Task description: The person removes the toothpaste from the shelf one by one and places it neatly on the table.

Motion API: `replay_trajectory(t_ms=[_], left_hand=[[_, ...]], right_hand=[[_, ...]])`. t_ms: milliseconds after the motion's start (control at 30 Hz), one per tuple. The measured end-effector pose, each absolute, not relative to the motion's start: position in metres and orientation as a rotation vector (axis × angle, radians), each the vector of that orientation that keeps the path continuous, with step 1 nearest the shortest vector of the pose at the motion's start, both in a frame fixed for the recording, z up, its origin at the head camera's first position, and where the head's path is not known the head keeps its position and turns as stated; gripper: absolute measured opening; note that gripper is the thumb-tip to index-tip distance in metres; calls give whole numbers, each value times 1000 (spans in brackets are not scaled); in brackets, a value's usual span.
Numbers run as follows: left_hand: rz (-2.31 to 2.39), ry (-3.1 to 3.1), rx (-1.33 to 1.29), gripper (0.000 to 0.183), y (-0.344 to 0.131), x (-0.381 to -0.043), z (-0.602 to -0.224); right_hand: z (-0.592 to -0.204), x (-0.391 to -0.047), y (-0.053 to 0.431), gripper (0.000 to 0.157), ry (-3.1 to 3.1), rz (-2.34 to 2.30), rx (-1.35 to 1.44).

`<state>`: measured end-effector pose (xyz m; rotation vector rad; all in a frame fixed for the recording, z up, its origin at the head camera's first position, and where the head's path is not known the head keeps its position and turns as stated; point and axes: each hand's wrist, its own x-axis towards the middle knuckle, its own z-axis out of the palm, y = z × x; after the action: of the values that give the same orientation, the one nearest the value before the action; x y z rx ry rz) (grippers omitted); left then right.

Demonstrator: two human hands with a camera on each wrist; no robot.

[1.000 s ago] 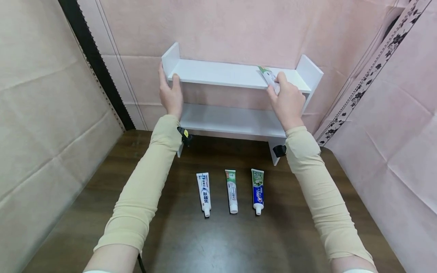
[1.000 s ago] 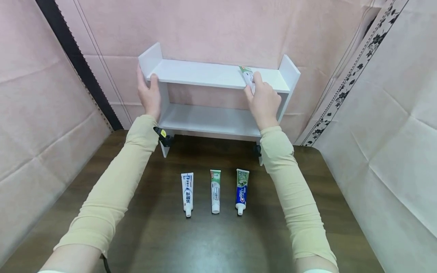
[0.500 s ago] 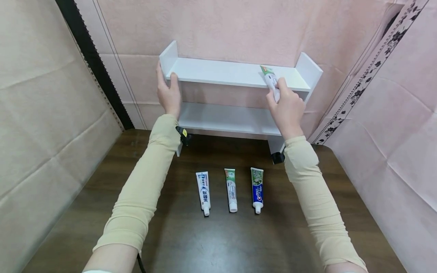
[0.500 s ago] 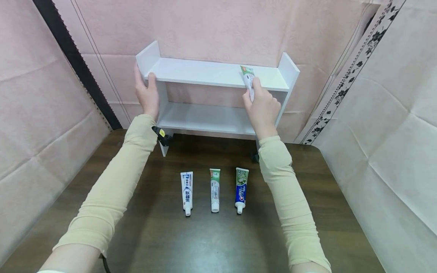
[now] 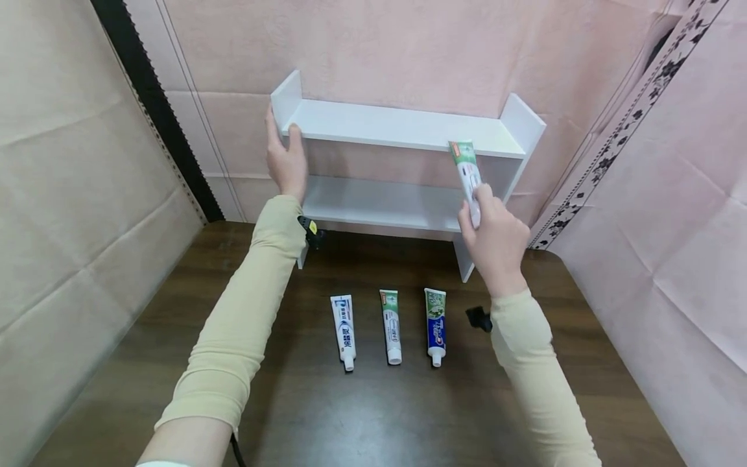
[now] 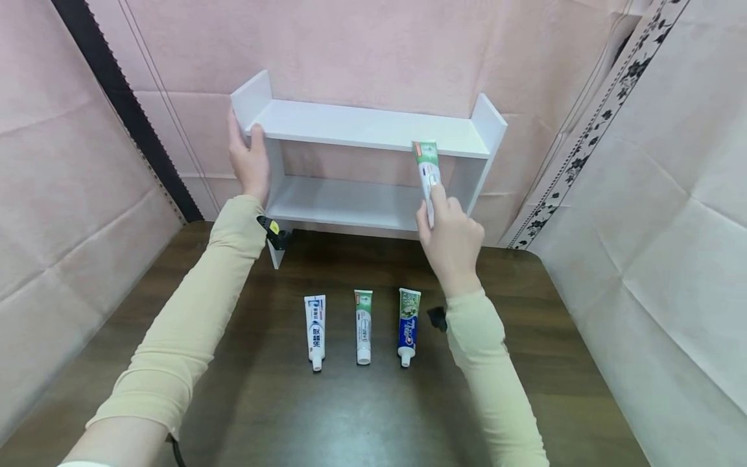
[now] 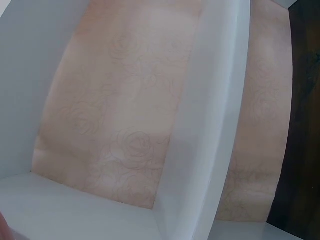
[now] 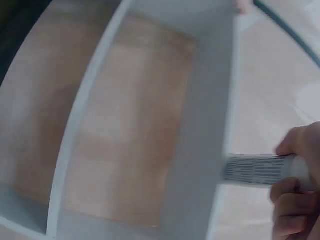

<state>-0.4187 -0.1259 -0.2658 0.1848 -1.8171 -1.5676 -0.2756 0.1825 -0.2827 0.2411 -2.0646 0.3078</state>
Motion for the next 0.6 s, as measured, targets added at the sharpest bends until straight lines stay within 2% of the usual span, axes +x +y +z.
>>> replay_trajectory(t_ms=[233, 433, 600], left_hand=[[-1531, -1791, 239, 55, -125, -419, -268], [-1535, -1793, 231, 56, -125, -420, -267], [-1530, -1798, 215, 56, -124, -420, -268]], right_hand=[[-300, -225, 194, 15, -2170, 432, 203], [-334, -217, 216, 13, -2390, 446, 136], [-373, -220, 239, 21, -2693, 482, -4]])
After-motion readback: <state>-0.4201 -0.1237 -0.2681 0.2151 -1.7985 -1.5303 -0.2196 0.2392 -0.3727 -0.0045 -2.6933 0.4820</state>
